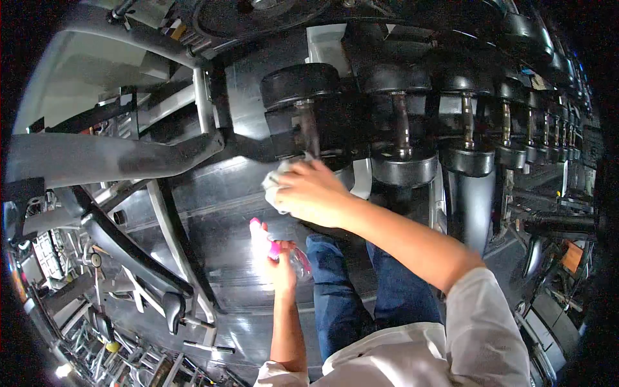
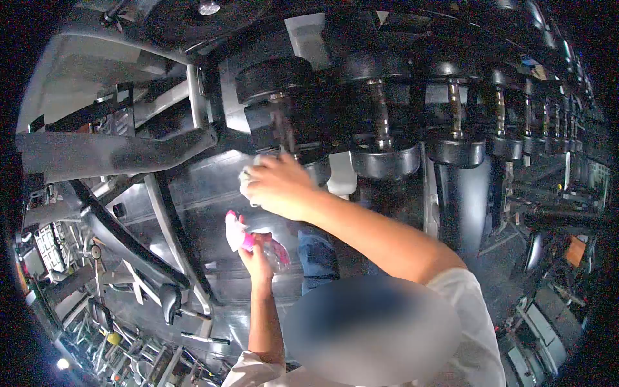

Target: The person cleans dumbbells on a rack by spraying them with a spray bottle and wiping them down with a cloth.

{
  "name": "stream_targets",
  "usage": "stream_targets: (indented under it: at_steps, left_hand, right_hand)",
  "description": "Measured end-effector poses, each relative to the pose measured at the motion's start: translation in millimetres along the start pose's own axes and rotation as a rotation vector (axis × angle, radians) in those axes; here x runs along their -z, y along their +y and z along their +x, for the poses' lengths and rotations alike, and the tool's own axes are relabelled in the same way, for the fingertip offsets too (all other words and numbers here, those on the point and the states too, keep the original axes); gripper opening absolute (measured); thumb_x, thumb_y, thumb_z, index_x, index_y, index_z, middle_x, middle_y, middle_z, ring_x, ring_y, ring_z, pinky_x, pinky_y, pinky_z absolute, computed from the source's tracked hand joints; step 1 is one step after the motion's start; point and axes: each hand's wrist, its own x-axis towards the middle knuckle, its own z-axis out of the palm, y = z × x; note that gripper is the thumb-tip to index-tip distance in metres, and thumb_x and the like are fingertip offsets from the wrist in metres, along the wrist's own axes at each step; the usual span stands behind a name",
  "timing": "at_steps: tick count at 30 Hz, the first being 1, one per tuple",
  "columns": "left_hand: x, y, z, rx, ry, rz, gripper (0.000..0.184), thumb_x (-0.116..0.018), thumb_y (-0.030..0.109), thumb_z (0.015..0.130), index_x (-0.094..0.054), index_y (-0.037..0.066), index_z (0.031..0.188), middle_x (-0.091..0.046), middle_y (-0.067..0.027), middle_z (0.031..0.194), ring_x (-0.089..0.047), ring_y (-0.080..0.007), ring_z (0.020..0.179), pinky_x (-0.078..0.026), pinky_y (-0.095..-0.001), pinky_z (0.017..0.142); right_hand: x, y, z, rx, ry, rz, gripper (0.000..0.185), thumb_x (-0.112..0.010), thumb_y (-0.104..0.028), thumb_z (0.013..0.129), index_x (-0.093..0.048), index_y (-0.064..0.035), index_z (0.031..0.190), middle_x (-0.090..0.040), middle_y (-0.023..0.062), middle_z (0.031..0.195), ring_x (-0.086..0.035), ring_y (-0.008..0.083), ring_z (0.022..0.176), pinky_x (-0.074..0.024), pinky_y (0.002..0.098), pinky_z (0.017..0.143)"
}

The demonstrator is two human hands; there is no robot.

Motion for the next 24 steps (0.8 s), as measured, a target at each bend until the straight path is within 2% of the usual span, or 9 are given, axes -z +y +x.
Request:
stream_targets:
  at_steps: [4,8,10,14,16,19,20,22,24]
  left_hand:
    - [-11.7,4.0,6.6,0.107,-0.145,0.127,0.052,-0.056,0.006,0.09,-0.04,-0.001,0.139,-0.06,-0.0025,0.089,-0.056,-0.0114,0.078,-0.051,-0.0325,0.085]
    - [-20.0,14.6,27.6,0.01,-0.321,0.258,0.07,-0.07,0.016,0.08,-0.041,-0.001,0.141,-0.054,-0.0071,0.118,-0.055,-0.0131,0.091,-0.047,-0.0286,0.081]
    - [-32.4,27.0,39.0,0.079,-0.396,0.501,0.077,-0.068,0.014,0.08,-0.033,-0.001,0.147,-0.054,-0.0084,0.122,-0.054,-0.0139,0.095,-0.046,-0.0283,0.084]
    - [-49.0,61.2,32.6,0.14,-0.384,0.65,0.079,-0.066,0.012,0.08,-0.03,0.001,0.149,-0.06,-0.008,0.11,-0.054,-0.0124,0.09,-0.046,-0.0273,0.085]
    - [-46.6,60.3,31.9,0.082,-0.36,0.65,0.068,-0.066,0.012,0.08,-0.041,0.0,0.142,-0.062,-0.0051,0.094,-0.053,-0.0109,0.081,-0.047,-0.0281,0.078]
    - [-49.5,67.9,32.3,0.004,-0.339,0.65,0.033,-0.069,0.016,0.081,-0.058,-0.003,0.106,-0.055,0.0003,0.071,-0.05,-0.0095,0.069,-0.044,-0.0289,0.064]
    - [-43.3,60.6,34.9,0.005,-0.345,0.656,0.033,-0.069,0.016,0.081,-0.058,-0.003,0.106,-0.055,0.0003,0.071,-0.05,-0.0095,0.069,-0.044,-0.0289,0.064]
    - [-34.1,54.7,41.9,0.025,-0.398,0.622,0.025,-0.07,0.017,0.081,-0.058,-0.001,0.094,-0.055,0.0008,0.07,-0.05,-0.0092,0.07,-0.044,-0.0283,0.065]
    - [-32.8,53.7,42.5,0.084,-0.37,0.564,0.022,-0.07,0.017,0.081,-0.056,0.001,0.087,-0.055,0.001,0.071,-0.05,-0.0087,0.07,-0.043,-0.0284,0.064]
  right_hand:
    - [16.9,13.6,-55.2,-0.283,0.214,0.106,0.035,-0.072,-0.021,0.075,-0.064,-0.0166,0.109,-0.059,0.0101,0.118,-0.052,0.0303,0.114,-0.0448,0.0465,0.09]
    - [-4.0,57.0,-51.8,-0.534,0.38,0.224,0.031,-0.064,-0.026,0.086,-0.062,-0.0077,0.112,-0.063,0.0159,0.104,-0.058,0.0386,0.098,-0.0469,0.0444,0.086]
    - [-12.9,70.4,-35.7,-0.841,0.249,0.736,0.033,-0.058,-0.031,0.093,-0.061,-0.0045,0.112,-0.065,0.0178,0.102,-0.061,0.038,0.096,-0.0472,0.0429,0.085]
    - [-47.0,70.5,-34.1,-1.014,0.73,1.063,0.035,-0.054,-0.033,0.097,-0.06,-0.0011,0.111,-0.066,0.0199,0.102,-0.063,0.0369,0.097,-0.0469,0.0402,0.086]
    - [-51.3,64.4,-46.8,-0.882,0.916,1.061,0.037,-0.053,-0.033,0.099,-0.059,0.0002,0.114,-0.066,0.0203,0.107,-0.064,0.0312,0.103,-0.046,0.0361,0.088]
    - [-63.9,34.2,-78.2,-0.917,0.923,0.757,0.038,-0.048,-0.029,0.101,-0.05,-0.0018,0.128,-0.065,0.0186,0.109,-0.062,0.0262,0.101,-0.0455,0.0348,0.09]
    - [-73.0,24.1,-88.2,-0.893,0.936,0.538,0.041,-0.047,-0.028,0.101,-0.046,-0.0027,0.133,-0.064,0.0184,0.112,-0.061,0.0249,0.102,-0.0454,0.0345,0.09]
    - [-82.8,-0.6,-101.7,-1.116,0.866,1.03,0.045,-0.045,-0.028,0.101,-0.04,-0.0029,0.138,-0.06,0.0197,0.118,-0.059,0.0264,0.107,-0.044,0.0355,0.092]
    - [-113.0,7.5,-94.1,-1.156,0.938,1.099,0.048,-0.043,-0.034,0.102,-0.041,-0.0025,0.138,-0.056,0.0181,0.126,-0.057,0.0256,0.108,-0.0446,0.0361,0.091]
